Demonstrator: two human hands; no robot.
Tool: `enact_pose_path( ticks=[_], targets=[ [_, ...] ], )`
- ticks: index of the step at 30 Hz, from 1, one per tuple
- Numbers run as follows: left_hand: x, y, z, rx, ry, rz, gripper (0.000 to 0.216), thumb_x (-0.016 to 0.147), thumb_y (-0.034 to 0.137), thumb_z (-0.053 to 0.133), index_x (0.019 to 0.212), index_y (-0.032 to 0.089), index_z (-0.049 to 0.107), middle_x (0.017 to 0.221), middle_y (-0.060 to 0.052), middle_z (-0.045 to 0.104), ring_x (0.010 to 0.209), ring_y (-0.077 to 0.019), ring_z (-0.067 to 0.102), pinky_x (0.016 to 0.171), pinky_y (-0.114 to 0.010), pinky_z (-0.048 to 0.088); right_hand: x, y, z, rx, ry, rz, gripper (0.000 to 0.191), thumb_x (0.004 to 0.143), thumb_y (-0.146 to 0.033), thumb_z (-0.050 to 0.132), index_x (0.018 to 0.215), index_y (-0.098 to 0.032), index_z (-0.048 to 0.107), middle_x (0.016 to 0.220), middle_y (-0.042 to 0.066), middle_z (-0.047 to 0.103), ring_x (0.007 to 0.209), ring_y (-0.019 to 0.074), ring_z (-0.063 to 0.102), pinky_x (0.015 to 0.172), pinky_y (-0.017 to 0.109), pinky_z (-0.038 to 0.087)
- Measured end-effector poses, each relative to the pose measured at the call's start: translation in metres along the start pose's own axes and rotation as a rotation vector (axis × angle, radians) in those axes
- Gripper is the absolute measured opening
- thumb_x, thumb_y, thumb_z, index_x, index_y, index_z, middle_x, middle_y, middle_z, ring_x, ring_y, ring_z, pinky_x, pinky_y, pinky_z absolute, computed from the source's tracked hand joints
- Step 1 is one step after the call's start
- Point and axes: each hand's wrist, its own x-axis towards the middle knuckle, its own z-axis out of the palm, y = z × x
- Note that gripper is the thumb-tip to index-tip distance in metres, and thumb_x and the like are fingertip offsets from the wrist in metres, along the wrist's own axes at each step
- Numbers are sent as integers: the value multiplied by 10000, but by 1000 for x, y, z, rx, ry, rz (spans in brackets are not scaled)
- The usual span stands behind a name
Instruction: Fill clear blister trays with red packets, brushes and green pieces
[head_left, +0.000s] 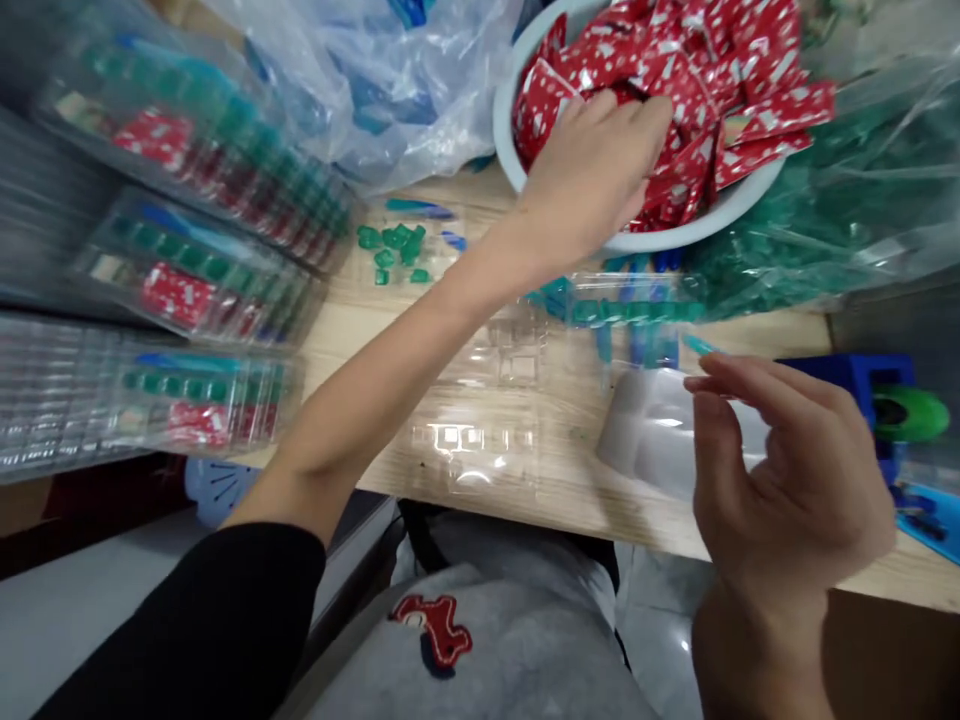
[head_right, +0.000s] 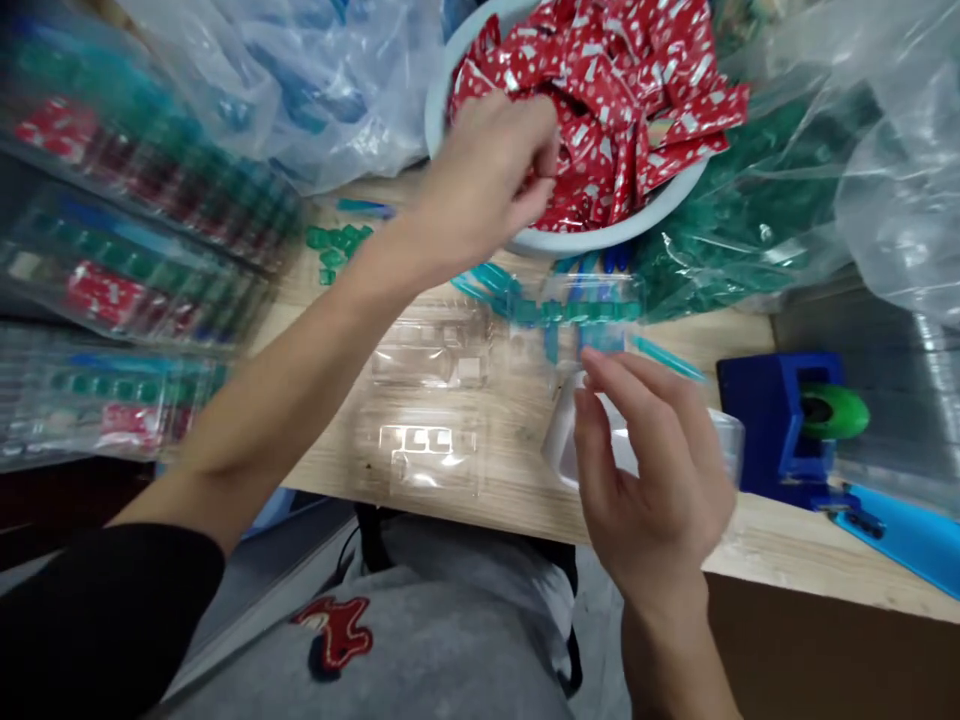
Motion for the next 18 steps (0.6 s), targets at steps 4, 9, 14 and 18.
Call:
enact_pose_path(
  ticks=[4, 9, 14, 18],
  targets=[
    [-122, 0, 1, -282, -33, 298, 208, 972, 227, 431, 939, 125, 609, 799, 2, 624, 761, -147, 641, 731, -315, 511, -19, -13, -3, 112, -133, -6, 469, 858, -78, 630, 1295, -237, 570, 1097, 76, 691, 996, 209, 683, 832, 355, 565],
    [-233, 1, 53, -244, -157, 218, 259, 976, 134, 419, 1187, 166, 566, 1052, -70, 687, 959, -198, 615, 825, -318, 503, -18, 1, -4, -9, -186, 9, 303, 878, -89, 614, 1134, -248, 645, 1006, 44, 724, 898, 176, 701, 778, 315, 569],
    [-251, 14, 86, 103, 30, 171, 277, 946, 77, 426, 1132, 131, 623, 1013, -124, 649, 887, -224, 559, 808, -337, 463, 8, 32, -3, -162, -249, 73, 103, 909, -205, 599, 961, -198, 687, 886, 61, 729, 843, 218, 687, 730, 347, 552],
    [-252, 21, 92, 136, 89, 237, 308, 967, 87, 369, 1124, 132, 630, 997, -111, 656, 852, -214, 545, 801, -337, 447, 42, 37, 12, -221, -429, -5, 166, 928, -245, 554, 912, -172, 702, 847, 92, 714, 831, 256, 666, 725, 370, 512]
  ],
)
